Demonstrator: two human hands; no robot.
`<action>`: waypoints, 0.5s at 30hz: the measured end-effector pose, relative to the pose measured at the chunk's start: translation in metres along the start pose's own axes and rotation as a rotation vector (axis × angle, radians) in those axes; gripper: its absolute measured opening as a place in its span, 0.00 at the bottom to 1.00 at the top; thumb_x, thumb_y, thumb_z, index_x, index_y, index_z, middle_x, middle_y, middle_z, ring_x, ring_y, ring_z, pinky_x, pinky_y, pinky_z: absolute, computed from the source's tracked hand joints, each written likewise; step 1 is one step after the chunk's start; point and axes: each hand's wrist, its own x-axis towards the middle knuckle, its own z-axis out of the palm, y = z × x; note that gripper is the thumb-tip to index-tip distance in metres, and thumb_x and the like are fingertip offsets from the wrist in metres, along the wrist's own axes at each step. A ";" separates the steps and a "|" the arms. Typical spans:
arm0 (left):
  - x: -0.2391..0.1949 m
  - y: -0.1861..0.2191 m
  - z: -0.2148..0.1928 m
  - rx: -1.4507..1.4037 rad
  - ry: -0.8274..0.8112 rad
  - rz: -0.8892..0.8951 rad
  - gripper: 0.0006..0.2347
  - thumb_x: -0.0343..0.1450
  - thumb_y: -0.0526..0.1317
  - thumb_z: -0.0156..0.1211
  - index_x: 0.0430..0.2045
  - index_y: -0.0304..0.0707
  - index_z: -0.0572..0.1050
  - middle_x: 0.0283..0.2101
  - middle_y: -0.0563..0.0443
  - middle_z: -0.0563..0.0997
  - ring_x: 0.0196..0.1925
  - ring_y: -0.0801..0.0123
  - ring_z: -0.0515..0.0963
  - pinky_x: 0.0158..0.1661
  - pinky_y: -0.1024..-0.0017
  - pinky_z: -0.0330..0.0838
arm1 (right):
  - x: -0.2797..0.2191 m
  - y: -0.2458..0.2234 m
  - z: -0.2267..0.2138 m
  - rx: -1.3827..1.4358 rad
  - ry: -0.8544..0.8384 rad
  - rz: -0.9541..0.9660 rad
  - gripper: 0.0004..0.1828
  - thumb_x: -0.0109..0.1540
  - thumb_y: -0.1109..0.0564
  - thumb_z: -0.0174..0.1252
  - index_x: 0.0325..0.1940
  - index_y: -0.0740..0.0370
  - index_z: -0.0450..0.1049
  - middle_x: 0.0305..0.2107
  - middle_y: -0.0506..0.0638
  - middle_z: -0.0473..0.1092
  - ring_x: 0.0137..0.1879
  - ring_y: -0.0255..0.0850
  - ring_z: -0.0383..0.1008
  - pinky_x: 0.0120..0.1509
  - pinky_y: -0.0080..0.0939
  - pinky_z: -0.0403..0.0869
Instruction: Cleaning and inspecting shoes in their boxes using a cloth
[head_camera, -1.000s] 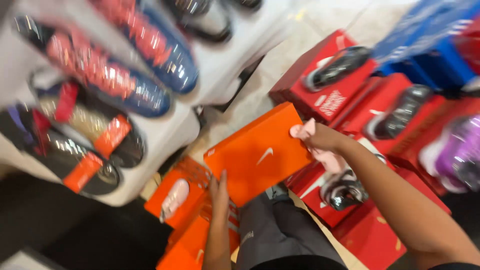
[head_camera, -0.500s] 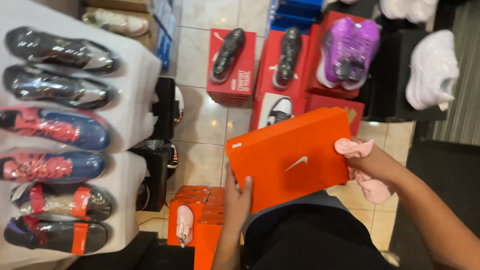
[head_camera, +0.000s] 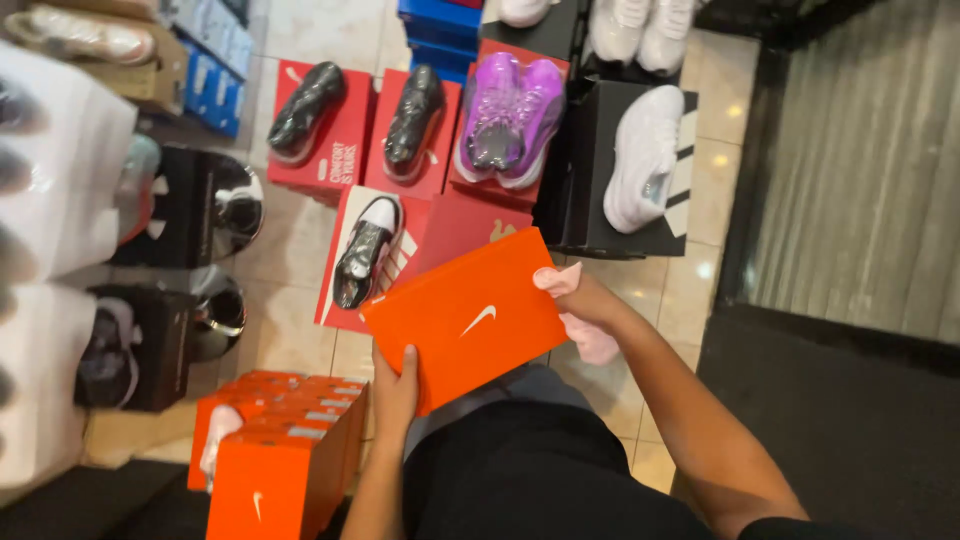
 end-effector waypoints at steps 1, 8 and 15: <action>0.008 -0.011 0.006 -0.011 0.029 -0.009 0.34 0.76 0.56 0.50 0.74 0.41 0.48 0.70 0.31 0.62 0.71 0.43 0.62 0.67 0.47 0.56 | -0.002 -0.009 0.003 -0.016 -0.024 -0.015 0.42 0.43 0.62 0.61 0.65 0.54 0.74 0.54 0.56 0.75 0.62 0.46 0.75 0.64 0.43 0.71; 0.018 -0.047 0.024 0.049 0.146 0.156 0.30 0.77 0.52 0.51 0.69 0.28 0.57 0.64 0.21 0.66 0.68 0.32 0.65 0.66 0.43 0.60 | -0.017 -0.006 0.001 0.042 0.055 -0.211 0.48 0.44 0.63 0.62 0.72 0.57 0.66 0.59 0.63 0.69 0.64 0.50 0.72 0.67 0.44 0.68; 0.042 -0.091 0.064 -0.230 0.201 0.146 0.28 0.80 0.53 0.41 0.71 0.32 0.53 0.72 0.28 0.56 0.74 0.41 0.56 0.71 0.50 0.49 | 0.012 0.016 0.058 -0.746 0.447 -0.766 0.47 0.63 0.36 0.54 0.79 0.57 0.48 0.76 0.65 0.39 0.76 0.75 0.42 0.72 0.82 0.48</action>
